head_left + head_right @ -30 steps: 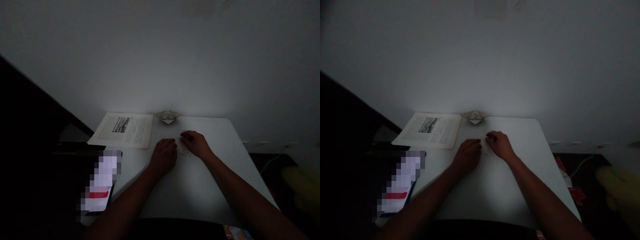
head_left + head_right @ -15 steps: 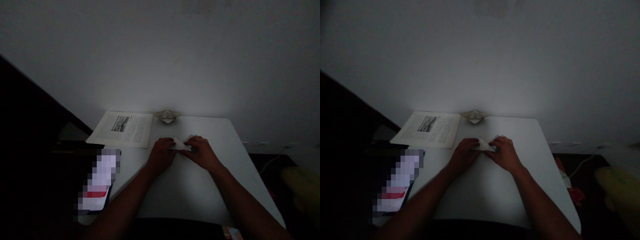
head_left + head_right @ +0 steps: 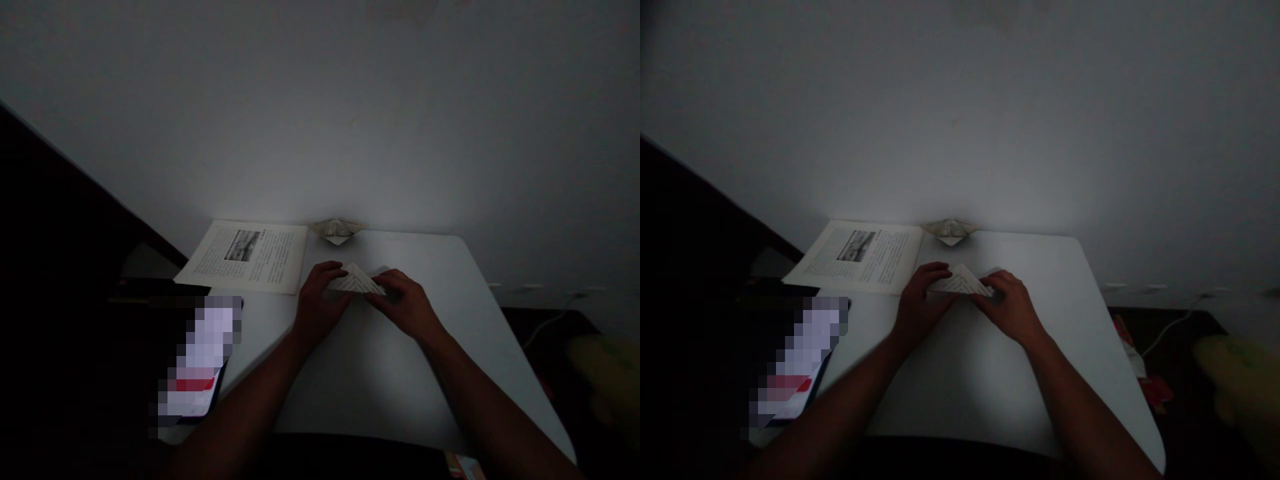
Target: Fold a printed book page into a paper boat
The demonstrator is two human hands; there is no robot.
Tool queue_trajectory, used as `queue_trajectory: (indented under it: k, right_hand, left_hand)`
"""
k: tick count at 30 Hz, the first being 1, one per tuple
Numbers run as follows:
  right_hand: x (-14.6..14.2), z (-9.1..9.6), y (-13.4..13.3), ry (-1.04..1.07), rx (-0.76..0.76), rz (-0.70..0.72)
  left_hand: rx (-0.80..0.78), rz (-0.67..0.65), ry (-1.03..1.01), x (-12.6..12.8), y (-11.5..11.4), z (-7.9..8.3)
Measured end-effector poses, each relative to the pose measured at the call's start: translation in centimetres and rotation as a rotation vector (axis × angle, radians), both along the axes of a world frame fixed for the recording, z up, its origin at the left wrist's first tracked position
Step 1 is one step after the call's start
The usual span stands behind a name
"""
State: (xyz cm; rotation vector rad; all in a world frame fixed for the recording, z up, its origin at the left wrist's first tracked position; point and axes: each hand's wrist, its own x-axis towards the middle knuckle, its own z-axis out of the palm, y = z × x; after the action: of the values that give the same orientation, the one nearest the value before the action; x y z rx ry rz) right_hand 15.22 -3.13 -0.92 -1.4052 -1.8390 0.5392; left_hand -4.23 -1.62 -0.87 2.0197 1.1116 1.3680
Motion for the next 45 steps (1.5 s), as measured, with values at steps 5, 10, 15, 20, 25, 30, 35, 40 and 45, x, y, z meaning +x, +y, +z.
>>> queue_trajectory:
  k: [5, 10, 15, 20, 25, 30, 35, 40, 45]
  right_hand:
    - [0.0, -0.1, 0.0, 0.083, 0.004, -0.016]
    - [-0.2, 0.0, 0.0, 0.098, -0.008, -0.026]
    - [-0.4, 0.0, -0.1, 0.106, -0.017, -0.026]
    - [-0.5, 0.1, -0.2, 0.14, -0.013, -0.004]
    - [-0.5, -0.1, -0.1, 0.143, -0.018, -0.009]
    - [-0.4, 0.0, 0.0, 0.143, 0.002, -0.018]
    - [-0.6, 0.2, 0.0, 0.11, 0.031, -0.028]
    - [-0.8, 0.1, 0.2, 0.084, 0.052, -0.024]
    - [-0.9, -0.1, 0.3, 0.091, 0.097, -0.027]
  left_hand:
    - [-0.008, -0.001, -0.029, 0.0, -0.1, -0.1]
    - [-0.013, 0.013, -0.038, 0.2, -0.2, -0.1]
    - [-0.015, 0.013, -0.086, 0.3, -0.2, -0.1]
    - [-0.042, 0.009, -0.072, 0.3, -0.4, 0.1]
    - [-0.004, -0.007, -0.088, 0.4, -0.4, 0.1]
    - [-0.005, -0.003, -0.066, 0.4, -0.5, 0.2]
    - [-0.014, 0.002, -0.062, 0.7, -0.7, 0.0]
    - [-0.062, -0.002, -0.101, 1.1, -0.8, -0.1]
    - [-0.083, -0.058, -0.102, 1.5, -0.9, 0.0]
